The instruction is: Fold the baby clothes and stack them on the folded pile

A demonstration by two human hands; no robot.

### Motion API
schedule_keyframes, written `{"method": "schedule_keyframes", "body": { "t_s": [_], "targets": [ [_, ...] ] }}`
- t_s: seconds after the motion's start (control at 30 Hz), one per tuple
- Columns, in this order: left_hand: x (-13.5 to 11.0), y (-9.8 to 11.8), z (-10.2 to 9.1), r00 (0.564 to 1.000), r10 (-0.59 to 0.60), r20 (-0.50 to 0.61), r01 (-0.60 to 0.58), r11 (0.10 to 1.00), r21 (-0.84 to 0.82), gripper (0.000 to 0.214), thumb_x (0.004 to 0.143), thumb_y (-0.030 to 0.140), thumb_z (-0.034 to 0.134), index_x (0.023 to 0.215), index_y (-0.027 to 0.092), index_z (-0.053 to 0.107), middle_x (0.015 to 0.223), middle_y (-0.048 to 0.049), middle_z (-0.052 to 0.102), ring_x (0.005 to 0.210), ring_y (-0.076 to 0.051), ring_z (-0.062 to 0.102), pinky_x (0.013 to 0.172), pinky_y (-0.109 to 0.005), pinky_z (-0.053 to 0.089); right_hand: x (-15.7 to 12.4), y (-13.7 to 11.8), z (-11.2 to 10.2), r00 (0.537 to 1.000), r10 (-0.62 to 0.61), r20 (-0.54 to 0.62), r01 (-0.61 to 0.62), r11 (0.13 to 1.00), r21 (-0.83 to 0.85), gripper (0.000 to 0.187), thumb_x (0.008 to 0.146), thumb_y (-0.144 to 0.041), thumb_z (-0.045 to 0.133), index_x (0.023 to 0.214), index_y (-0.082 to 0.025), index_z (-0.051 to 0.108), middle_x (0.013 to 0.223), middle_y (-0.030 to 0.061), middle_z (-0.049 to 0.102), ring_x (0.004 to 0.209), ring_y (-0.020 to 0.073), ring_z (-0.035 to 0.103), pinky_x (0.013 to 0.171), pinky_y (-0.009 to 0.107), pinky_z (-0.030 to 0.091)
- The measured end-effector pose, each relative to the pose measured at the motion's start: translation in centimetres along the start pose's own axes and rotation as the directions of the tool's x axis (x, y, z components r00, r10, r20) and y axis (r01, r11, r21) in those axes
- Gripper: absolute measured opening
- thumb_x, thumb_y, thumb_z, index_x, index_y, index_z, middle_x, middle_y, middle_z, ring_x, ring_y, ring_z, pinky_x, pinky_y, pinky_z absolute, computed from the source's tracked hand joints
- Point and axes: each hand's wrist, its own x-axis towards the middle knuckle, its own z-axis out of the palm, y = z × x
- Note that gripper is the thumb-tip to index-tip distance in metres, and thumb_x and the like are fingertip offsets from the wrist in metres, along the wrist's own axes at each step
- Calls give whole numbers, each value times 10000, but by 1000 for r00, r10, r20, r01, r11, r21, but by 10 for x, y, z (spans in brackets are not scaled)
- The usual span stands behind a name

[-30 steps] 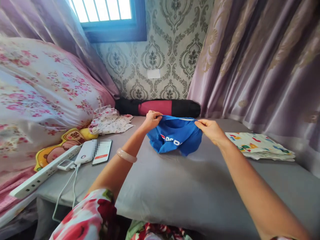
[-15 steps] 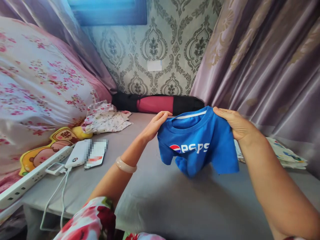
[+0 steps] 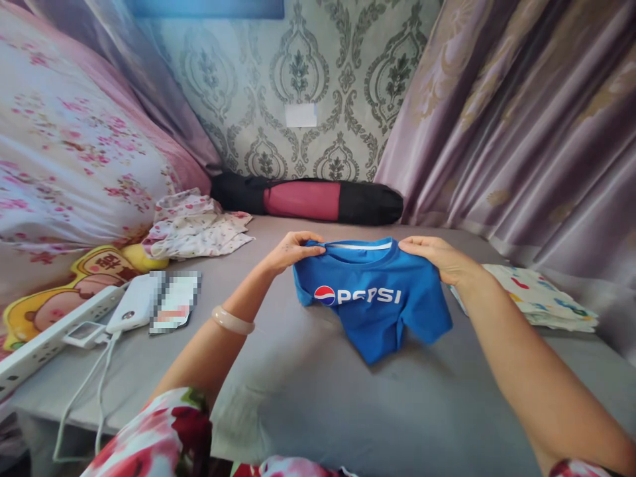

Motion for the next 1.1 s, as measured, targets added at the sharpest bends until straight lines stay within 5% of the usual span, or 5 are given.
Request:
{"method": "schedule_keyframes", "body": {
  "t_s": [0.43,0.57,0.73,0.9,1.1],
  "targets": [
    [4,27,-2,934,240,-266,-264,963,-58,371,643,442,823,893,189,716,691,22,641,641,-107,577,614,-226,441,-17,-29,21,939,-341,45,339,899,-278,318,627,-499,823,814,-246,780,785,16,751,723,205,683,668,323,559],
    [2,63,-7,943,305,-133,-297,952,77,328,700,434,790,909,192,713,666,20,629,633,-115,595,591,-222,460,-24,-51,16,859,-506,-80,447,817,-365,313,699,-555,757,809,-262,777,780,15,749,727,219,690,634,328,557],
    [-4,117,-29,983,34,179,-69,979,192,364,582,371,871,858,172,743,766,-50,709,746,-229,685,673,-339,557,-29,-79,-3,827,-558,-70,473,758,-450,307,710,-558,751,797,-264,769,752,11,739,713,208,690,618,323,559],
    [7,140,-42,988,157,8,-148,911,386,279,604,385,841,754,175,737,688,-37,687,660,-206,652,624,-335,542,-29,-102,-14,839,-542,53,496,720,-485,287,690,-529,775,820,-273,772,740,0,741,705,198,683,613,325,562],
    [21,153,-24,668,700,-255,-395,623,675,205,790,323,659,878,150,727,787,-17,685,756,-159,605,744,-298,495,-24,-125,-15,682,-729,-63,612,615,-496,379,688,-525,773,903,-214,762,793,31,747,729,212,683,665,344,565]
  ]
}}
